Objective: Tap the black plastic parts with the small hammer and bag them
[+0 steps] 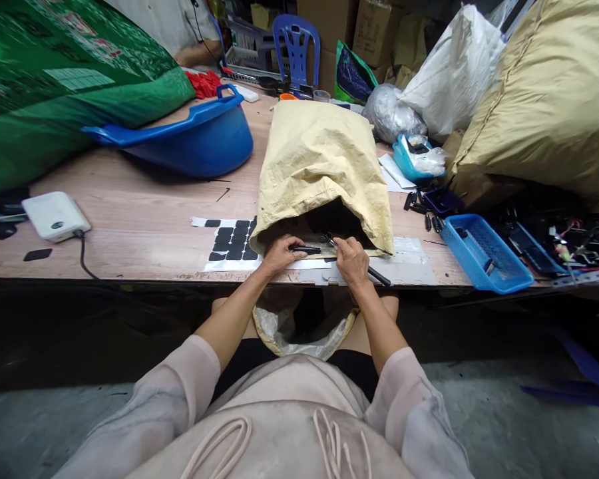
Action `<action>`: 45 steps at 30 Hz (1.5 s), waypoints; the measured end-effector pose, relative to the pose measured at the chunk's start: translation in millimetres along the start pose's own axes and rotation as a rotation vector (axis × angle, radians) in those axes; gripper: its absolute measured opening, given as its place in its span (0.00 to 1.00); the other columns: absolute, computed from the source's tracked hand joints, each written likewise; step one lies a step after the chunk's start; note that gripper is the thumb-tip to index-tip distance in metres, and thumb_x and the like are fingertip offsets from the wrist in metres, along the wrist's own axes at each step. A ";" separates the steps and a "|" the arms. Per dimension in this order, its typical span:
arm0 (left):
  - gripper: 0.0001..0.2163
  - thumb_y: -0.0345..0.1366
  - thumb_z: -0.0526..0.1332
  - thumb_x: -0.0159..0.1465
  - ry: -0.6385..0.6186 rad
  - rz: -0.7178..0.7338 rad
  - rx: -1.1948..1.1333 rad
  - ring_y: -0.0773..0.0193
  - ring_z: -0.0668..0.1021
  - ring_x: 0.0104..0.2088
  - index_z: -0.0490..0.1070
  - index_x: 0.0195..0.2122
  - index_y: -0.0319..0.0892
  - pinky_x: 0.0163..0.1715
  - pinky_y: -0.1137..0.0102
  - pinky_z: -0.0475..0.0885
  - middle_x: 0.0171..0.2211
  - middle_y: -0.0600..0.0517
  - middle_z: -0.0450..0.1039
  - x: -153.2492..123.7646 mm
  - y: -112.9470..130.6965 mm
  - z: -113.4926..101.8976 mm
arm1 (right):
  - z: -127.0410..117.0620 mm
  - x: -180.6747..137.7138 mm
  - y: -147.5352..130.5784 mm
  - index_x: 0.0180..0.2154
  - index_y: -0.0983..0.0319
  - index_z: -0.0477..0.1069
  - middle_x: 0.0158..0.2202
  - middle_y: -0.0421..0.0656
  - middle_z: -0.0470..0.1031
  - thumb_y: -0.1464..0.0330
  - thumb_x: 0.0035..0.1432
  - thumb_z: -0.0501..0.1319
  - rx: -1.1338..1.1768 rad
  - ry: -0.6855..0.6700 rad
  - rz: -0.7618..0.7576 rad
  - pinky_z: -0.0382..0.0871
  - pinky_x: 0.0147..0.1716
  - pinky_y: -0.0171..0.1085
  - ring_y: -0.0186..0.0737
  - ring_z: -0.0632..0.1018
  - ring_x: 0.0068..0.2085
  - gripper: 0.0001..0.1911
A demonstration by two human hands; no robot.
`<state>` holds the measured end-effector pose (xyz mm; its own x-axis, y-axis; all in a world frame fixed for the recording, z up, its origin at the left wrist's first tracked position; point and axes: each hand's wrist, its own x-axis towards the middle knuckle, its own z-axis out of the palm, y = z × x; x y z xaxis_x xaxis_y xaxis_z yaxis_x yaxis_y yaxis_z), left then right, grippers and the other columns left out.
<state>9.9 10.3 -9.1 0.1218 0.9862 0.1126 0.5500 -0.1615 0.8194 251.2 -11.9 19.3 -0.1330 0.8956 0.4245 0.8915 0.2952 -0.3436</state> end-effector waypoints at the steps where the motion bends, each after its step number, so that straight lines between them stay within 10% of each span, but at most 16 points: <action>1: 0.09 0.35 0.72 0.55 -0.002 0.003 0.002 0.59 0.76 0.38 0.82 0.38 0.44 0.40 0.66 0.70 0.37 0.51 0.77 -0.1 -0.2 -0.2 | 1.6 -0.8 3.5 0.50 0.55 0.82 0.39 0.45 0.78 0.71 0.67 0.61 -0.031 -0.003 -0.010 0.68 0.40 0.39 0.46 0.75 0.41 0.15; 23: 0.11 0.42 0.60 0.69 0.013 0.156 -0.059 0.58 0.75 0.42 0.80 0.40 0.43 0.47 0.64 0.69 0.37 0.49 0.79 -36.1 29.6 -19.7 | 7.3 -10.4 4.4 0.49 0.58 0.81 0.41 0.48 0.75 0.69 0.67 0.61 -0.147 -0.048 0.030 0.61 0.43 0.43 0.50 0.69 0.43 0.12; 30: 0.13 0.46 0.63 0.68 -0.562 0.121 -0.121 0.63 0.77 0.33 0.81 0.42 0.43 0.36 0.70 0.68 0.35 0.51 0.80 -125.3 32.8 21.6 | 6.7 -10.6 1.3 0.48 0.58 0.81 0.41 0.48 0.75 0.68 0.67 0.61 -0.152 -0.067 0.034 0.60 0.43 0.44 0.51 0.69 0.44 0.11; 38: 0.16 0.37 0.60 0.68 -0.756 -0.286 0.300 0.56 0.82 0.48 0.78 0.55 0.46 0.44 0.68 0.72 0.47 0.48 0.83 -138.2 -20.0 87.5 | 6.1 -10.1 -1.2 0.48 0.57 0.81 0.42 0.48 0.75 0.69 0.67 0.61 -0.159 -0.063 0.051 0.60 0.43 0.43 0.50 0.69 0.44 0.12; 45: 0.12 0.39 0.65 0.63 -0.924 -0.097 0.150 0.58 0.82 0.39 0.81 0.46 0.43 0.38 0.69 0.72 0.38 0.48 0.83 -114.2 13.9 51.7 | 6.3 -10.9 -1.3 0.47 0.58 0.81 0.41 0.48 0.75 0.68 0.68 0.60 -0.163 -0.060 0.044 0.59 0.42 0.43 0.50 0.68 0.44 0.11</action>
<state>46.3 -106.5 -39.7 0.6419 0.5851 -0.4956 0.6849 -0.1470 0.7136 248.7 -19.9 9.8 -0.1134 0.9260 0.3600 0.9548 0.2018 -0.2182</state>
